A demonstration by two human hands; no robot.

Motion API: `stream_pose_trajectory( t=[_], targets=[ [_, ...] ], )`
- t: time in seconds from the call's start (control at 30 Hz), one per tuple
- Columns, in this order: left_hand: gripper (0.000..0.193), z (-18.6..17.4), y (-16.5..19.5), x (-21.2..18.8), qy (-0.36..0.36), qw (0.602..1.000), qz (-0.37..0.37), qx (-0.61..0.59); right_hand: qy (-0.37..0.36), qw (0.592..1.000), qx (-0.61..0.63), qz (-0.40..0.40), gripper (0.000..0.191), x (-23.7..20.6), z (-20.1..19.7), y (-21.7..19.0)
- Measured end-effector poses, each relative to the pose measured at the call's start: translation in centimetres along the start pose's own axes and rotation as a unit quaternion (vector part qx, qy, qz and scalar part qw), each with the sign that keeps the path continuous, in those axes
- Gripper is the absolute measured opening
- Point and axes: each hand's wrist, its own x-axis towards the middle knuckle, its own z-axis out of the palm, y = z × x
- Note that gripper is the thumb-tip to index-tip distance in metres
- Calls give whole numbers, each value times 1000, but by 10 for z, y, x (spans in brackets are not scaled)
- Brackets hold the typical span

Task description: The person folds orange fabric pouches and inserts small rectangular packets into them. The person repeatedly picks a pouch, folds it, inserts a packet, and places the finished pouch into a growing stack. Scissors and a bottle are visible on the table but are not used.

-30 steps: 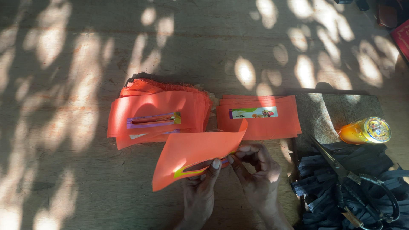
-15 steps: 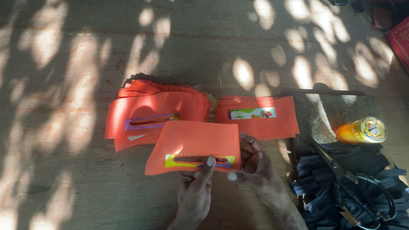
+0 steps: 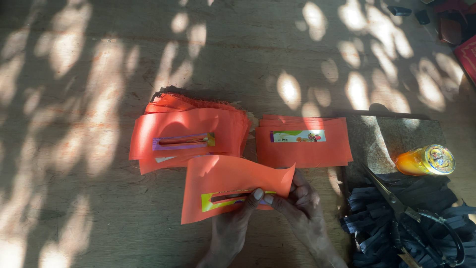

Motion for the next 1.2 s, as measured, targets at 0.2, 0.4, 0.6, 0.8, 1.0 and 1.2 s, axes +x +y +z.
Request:
stream_pose_trajectory(
  t=[0.2, 0.4, 0.6, 0.8, 1.0, 1.2],
  targets=[
    [17, 3, 2, 1, -13, 997, 65, 29, -60, 998, 32, 6, 58, -3, -13, -11],
    [18, 12, 5, -5, -14, 996, 56, 73, -38, 999, 18, 17, 55, -1, -13, -22],
    [21, 6, 11, -5, -24, 998, 50, 41, -35, 999, -22, 0, 50, -5, -1, -14],
    [22, 3, 12, -2, -19, 998, 53, 41, -23, 999, -29, 23, 53, -1, -4, -7],
    [20, 1, 7, -1, -19, 996, 64, 52, -11, 999, -18, 29, 57, 3, -5, -1],
    [20, -1, 4, 0, -15, 996, 69, 46, 1, 998, -38, 48, 61, 3, -7, -2]
  ],
)
